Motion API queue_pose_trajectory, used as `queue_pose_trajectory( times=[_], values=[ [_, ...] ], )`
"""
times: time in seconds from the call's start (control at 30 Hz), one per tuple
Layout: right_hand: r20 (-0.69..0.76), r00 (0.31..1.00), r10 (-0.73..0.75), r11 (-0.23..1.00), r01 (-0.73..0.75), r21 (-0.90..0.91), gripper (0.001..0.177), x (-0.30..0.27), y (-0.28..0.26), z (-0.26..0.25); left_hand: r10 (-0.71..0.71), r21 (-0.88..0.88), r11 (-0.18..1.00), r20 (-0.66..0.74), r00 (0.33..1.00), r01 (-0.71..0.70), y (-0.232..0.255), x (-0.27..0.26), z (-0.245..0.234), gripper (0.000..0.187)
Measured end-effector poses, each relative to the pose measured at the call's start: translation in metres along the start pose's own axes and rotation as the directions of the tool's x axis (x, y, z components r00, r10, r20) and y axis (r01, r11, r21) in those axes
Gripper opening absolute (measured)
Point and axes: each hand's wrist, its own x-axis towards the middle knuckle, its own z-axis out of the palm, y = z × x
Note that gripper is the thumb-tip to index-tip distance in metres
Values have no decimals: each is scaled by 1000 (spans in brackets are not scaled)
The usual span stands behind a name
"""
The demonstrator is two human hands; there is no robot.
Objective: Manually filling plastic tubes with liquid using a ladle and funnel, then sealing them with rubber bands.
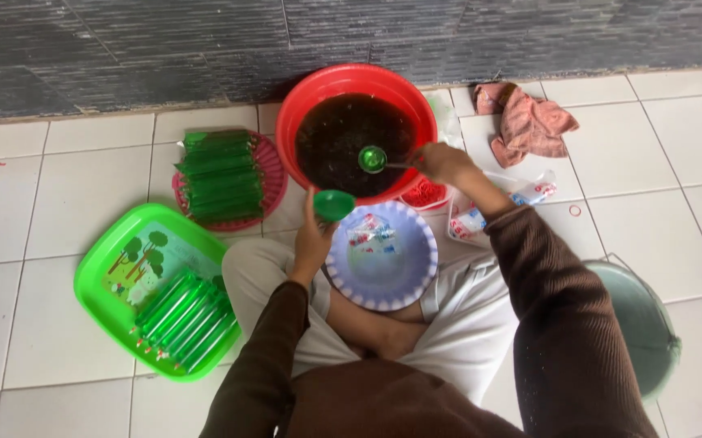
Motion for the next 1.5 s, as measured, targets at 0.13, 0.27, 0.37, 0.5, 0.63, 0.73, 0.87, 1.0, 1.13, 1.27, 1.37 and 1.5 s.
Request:
queue_pose_trajectory(
  times=[0.13,0.27,0.37,0.5,0.63,0.73,0.87,1.0,1.13,1.27,1.37,1.5],
  values=[
    [-48,998,-38,999,39,9,38,-45,-11,-26,74,-17,997,66,995,-74,-30,20,35,104],
    [-111,993,-47,998,42,-40,38,-103,-28,-58,108,-173,980,29,994,-102,-40,45,60,115],
    [-162,985,-51,998,42,-56,37,-145,-37,-78,202,-334,923,-5,979,-192,-13,53,60,119],
    [-338,932,-130,991,124,-40,29,-174,-25,-84,244,-284,929,-18,970,-239,38,42,40,118],
    [-410,893,-187,982,166,-88,30,-204,-24,-94,283,-290,917,-14,959,-275,71,32,29,116],
    [-450,883,-133,990,139,-19,30,-238,-29,-96,305,-305,906,-15,952,-295,77,26,27,115],
    [-620,728,-292,952,280,-120,27,-251,-12,-78,406,-328,861,-14,914,-388,89,15,19,114],
    [-730,563,-388,918,310,-249,30,-263,-6,-58,499,-326,820,6,866,-470,104,4,5,115],
    [-779,413,-471,882,244,-404,21,-276,-7,-36,525,-324,807,7,851,-494,116,-1,-10,117],
    [-822,258,-508,854,274,-442,16,-286,-12,-21,624,-379,727,18,781,-572,126,-2,-24,116],
    [-846,243,-475,866,298,-401,12,-289,-13,-11,633,-416,715,45,773,-562,135,-8,-36,114],
    [-873,226,-433,869,363,-337,13,-285,-13,-2,623,-478,707,73,779,-521,149,-14,-46,113]
  ],
)
